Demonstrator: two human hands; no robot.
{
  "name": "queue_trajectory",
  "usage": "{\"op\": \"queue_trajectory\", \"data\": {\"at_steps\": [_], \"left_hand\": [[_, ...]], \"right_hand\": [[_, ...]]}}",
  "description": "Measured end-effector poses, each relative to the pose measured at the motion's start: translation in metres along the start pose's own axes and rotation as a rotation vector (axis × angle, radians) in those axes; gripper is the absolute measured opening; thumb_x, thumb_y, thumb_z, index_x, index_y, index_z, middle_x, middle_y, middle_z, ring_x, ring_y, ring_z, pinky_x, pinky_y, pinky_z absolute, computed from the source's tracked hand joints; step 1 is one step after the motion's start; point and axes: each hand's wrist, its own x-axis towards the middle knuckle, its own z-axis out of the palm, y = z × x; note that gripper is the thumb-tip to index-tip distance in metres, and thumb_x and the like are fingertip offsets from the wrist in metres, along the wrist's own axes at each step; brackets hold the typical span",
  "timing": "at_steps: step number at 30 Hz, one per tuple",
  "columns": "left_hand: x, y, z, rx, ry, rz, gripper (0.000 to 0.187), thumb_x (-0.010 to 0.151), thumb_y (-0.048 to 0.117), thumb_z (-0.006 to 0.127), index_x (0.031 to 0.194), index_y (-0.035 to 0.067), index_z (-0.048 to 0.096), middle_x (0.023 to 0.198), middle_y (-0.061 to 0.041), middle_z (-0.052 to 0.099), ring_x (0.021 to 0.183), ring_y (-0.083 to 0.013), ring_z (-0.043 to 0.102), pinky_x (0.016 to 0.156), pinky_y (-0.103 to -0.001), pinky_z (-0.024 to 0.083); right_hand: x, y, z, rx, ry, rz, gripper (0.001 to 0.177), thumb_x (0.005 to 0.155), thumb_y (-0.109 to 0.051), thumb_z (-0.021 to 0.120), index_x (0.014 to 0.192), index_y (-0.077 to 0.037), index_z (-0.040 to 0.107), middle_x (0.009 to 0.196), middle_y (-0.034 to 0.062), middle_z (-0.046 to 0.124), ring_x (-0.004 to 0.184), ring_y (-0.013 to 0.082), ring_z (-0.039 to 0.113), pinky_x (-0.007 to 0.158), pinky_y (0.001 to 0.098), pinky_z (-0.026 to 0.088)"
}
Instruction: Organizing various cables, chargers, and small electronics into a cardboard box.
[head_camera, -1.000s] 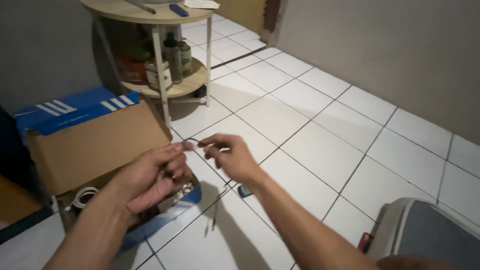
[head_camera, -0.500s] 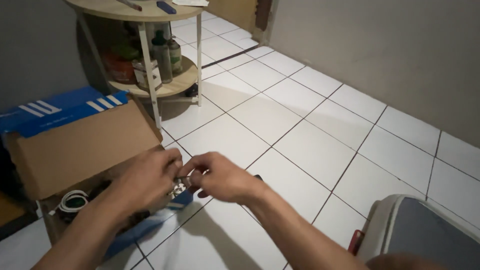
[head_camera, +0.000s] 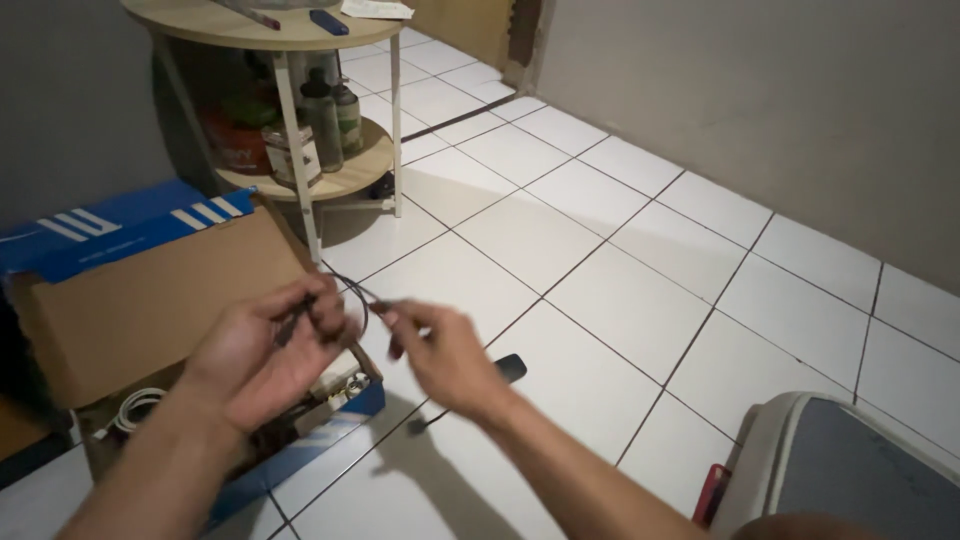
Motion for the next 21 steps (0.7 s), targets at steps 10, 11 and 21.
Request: {"op": "queue_trajectory", "data": {"at_steps": [10,11,21], "left_hand": [[0.03,-0.016,0.063,1.012,0.614,0.215,0.024,0.104,0.019,0.038,0.096,0.004,0.055,0.115,-0.019,0.077,0.111,-0.0238,0.073,0.099,-0.036,0.054],[0.028,-0.019,0.075,1.443,0.69,0.012,0.021,0.105,0.022,0.044,0.1,0.008,0.059,0.106,-0.016,0.078,0.099,-0.0247,0.075,0.091,-0.038,0.057],[0.02,-0.003,0.045,0.94,0.556,-0.338,0.033,0.101,0.023,0.049,0.081,-0.001,0.059,0.056,-0.003,0.047,0.049,-0.0135,0.037,0.049,-0.03,0.034]], "right_hand": [[-0.018,-0.029,-0.011,-0.135,-0.343,-0.077,0.019,0.098,-0.019,0.06,0.103,-0.003,0.071,0.076,0.0094,0.069,0.069,0.0179,0.064,0.069,0.0361,0.052],[-0.015,-0.028,-0.017,-0.217,-0.307,-0.141,0.019,0.094,-0.018,0.064,0.103,-0.005,0.074,0.079,0.009,0.071,0.07,0.0167,0.065,0.07,0.0349,0.053],[-0.003,-0.029,-0.025,-0.014,0.081,-0.184,0.02,0.092,-0.018,0.075,0.093,0.002,0.071,0.076,0.0108,0.068,0.067,0.0139,0.057,0.06,0.032,0.051]]}}
